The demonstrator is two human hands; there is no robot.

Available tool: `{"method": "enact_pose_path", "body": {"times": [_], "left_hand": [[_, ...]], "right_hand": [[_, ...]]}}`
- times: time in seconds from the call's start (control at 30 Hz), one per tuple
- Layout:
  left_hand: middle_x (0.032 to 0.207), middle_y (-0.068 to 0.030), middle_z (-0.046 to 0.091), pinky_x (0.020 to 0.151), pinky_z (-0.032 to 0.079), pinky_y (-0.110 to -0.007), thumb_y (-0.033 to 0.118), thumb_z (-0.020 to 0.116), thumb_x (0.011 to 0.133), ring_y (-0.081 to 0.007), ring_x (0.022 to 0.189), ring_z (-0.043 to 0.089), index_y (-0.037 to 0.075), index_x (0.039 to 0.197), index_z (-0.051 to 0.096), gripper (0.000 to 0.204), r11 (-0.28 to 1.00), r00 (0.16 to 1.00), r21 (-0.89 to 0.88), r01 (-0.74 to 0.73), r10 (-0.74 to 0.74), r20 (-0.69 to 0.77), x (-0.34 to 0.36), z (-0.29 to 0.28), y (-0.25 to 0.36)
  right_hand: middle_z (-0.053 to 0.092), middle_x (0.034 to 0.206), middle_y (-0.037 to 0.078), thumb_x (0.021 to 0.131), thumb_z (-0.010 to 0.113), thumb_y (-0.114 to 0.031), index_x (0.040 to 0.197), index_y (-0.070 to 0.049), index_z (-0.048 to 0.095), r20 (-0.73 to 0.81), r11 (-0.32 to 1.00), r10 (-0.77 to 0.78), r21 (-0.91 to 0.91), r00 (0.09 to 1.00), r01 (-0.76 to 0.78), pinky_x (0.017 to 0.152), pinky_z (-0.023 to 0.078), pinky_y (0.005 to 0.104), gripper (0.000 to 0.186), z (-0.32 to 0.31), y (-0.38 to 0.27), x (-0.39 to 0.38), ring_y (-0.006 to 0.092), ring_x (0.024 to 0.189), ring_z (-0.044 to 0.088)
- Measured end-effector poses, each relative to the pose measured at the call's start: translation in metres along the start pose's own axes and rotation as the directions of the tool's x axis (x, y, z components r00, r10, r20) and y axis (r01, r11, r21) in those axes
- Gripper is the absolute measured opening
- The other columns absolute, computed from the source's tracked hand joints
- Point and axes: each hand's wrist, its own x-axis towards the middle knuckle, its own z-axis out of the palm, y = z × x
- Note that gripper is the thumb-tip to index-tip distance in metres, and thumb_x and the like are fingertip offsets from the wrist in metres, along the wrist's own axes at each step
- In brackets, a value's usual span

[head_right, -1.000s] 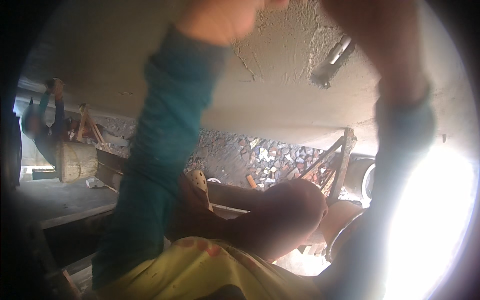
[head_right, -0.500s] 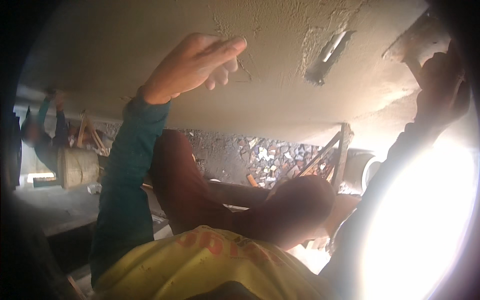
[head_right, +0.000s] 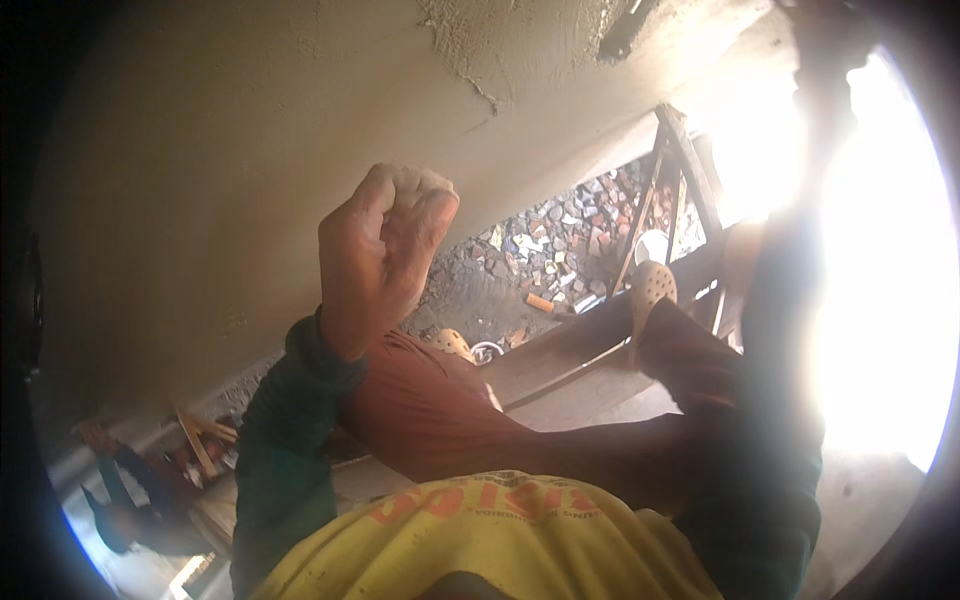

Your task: The person applies wet cement to a wall using a trowel and a hawk, smoothing the surface in repeated strokes. A second worker is visible nearby, also applying plaster to the same wall.

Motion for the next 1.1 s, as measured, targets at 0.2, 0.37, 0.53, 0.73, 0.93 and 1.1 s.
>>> {"method": "enact_pose_path", "body": {"times": [0.2, 0.37, 0.53, 0.73, 0.93, 1.1], "left_hand": [[0.081, -0.0032, 0.066, 0.061, 0.048, -0.021, 0.008, 0.069, 0.097, -0.004, 0.066, 0.057, 0.002, 0.101, 0.065, 0.009, 0.991, 1.0, -0.133, -0.006, 0.003, -0.017, -0.02, -0.03, -0.018], [0.083, -0.0046, 0.067, 0.064, 0.049, -0.022, 0.005, 0.068, 0.096, -0.0058, 0.07, 0.059, 0.002, 0.099, 0.064, 0.006, 0.999, 0.997, -0.04, 0.031, -0.034, -0.073, -0.025, -0.045, -0.03], [0.082, -0.0042, 0.066, 0.055, 0.048, -0.024, 0.008, 0.065, 0.096, -0.0078, 0.058, 0.059, 0.001, 0.097, 0.063, 0.007, 0.997, 0.996, 0.077, 0.003, 0.003, -0.087, -0.037, -0.062, -0.031], [0.083, -0.0075, 0.062, 0.05, 0.043, -0.023, 0.017, 0.059, 0.102, -0.0075, 0.053, 0.051, -0.003, 0.098, 0.061, 0.02, 0.988, 0.98, 0.148, -0.034, 0.063, -0.189, -0.045, -0.074, -0.034], [0.062, -0.0053, 0.053, 0.073, 0.05, -0.037, 0.022, 0.047, 0.105, -0.0187, 0.066, 0.055, 0.002, 0.073, 0.057, 0.039, 0.84, 0.845, 0.524, -0.144, 0.38, -0.376, -0.045, -0.095, -0.027], [0.06, -0.0016, 0.048, 0.061, 0.045, -0.027, 0.028, 0.043, 0.107, -0.012, 0.056, 0.044, -0.001, 0.082, 0.058, 0.041, 0.797, 0.686, 0.587, -0.14, 0.506, -0.524, -0.042, -0.093, -0.018]], "right_hand": [[0.063, 0.082, 0.004, 0.104, 0.041, -0.04, 0.105, -0.007, 0.06, -0.126, 0.919, 0.391, -0.005, 0.912, -0.394, 0.059, 0.053, 0.0332, 0.038, -0.135, 0.146, -0.149, 0.0177, 0.064, 0.06], [0.045, 0.06, -0.002, 0.104, 0.039, -0.045, 0.091, -0.015, 0.056, -0.221, 0.673, 0.735, 0.121, 0.642, -0.729, 0.045, 0.038, 0.03, 0.037, -0.171, 0.232, -0.312, 0.0121, 0.047, 0.043], [0.036, 0.055, -0.002, 0.099, 0.049, -0.042, 0.076, -0.016, 0.043, -0.266, 0.58, 0.814, 0.311, 0.517, -0.753, 0.043, 0.03, 0.0319, 0.036, -0.137, 0.249, -0.346, 0.0139, 0.044, 0.036], [0.039, 0.056, -0.002, 0.101, 0.049, -0.035, 0.075, -0.014, 0.045, -0.221, 0.662, 0.749, 0.221, 0.625, -0.716, 0.04, 0.03, 0.0307, 0.033, -0.097, 0.222, -0.331, 0.0126, 0.04, 0.035], [0.049, 0.057, 0.005, 0.101, 0.053, -0.02, 0.077, -0.007, 0.053, 0.043, 0.958, 0.155, -0.249, 0.987, -0.14, 0.043, 0.038, 0.0353, 0.028, -0.029, 0.152, -0.336, 0.0209, 0.043, 0.046], [0.056, 0.067, 0.016, 0.097, 0.059, -0.012, 0.079, -0.003, 0.058, 0.422, 0.93, -0.004, -0.331, 0.906, 0.158, 0.049, 0.042, 0.0409, 0.02, 0.018, 0.092, -0.396, 0.035, 0.051, 0.052]]}}
